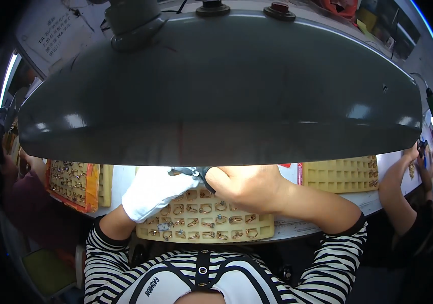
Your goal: Inspecting and polishing small gold-colored rings at a workshop bench using a handheld tool.
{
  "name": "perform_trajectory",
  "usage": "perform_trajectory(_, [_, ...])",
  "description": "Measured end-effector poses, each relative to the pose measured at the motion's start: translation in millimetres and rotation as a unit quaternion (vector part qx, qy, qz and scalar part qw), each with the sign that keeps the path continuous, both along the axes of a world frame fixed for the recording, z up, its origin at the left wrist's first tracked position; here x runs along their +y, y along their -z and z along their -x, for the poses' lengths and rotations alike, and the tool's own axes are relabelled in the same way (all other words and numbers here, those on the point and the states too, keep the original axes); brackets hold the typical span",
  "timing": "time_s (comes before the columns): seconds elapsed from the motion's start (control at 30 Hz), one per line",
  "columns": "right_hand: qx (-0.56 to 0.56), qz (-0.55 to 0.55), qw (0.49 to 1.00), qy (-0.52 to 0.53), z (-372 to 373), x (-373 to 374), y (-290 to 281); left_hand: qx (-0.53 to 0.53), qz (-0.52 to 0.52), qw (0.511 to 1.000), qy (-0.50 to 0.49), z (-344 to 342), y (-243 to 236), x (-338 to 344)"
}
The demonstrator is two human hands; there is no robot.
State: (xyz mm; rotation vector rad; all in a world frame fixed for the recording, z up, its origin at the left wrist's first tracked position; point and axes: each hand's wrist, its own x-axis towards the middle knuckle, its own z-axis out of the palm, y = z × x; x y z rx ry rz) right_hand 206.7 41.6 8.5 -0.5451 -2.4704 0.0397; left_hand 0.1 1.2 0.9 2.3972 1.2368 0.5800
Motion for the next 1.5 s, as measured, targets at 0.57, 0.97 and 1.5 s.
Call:
perform_trajectory(0.57, [0.038,0.191,0.981,0.018,3,6,4,-0.107,0.101,0.989,-0.036,0,1,1])
perform_trajectory(0.97, [-0.094,0.564,0.812,0.115,-6,7,-14,-0.226,0.267,0.935,-0.061,-1,-7,-5])
perform_trajectory(1.5, [0.017,0.296,0.954,0.030,-5,2,4,-0.106,0.191,0.974,-0.056,-1,-1,-1])
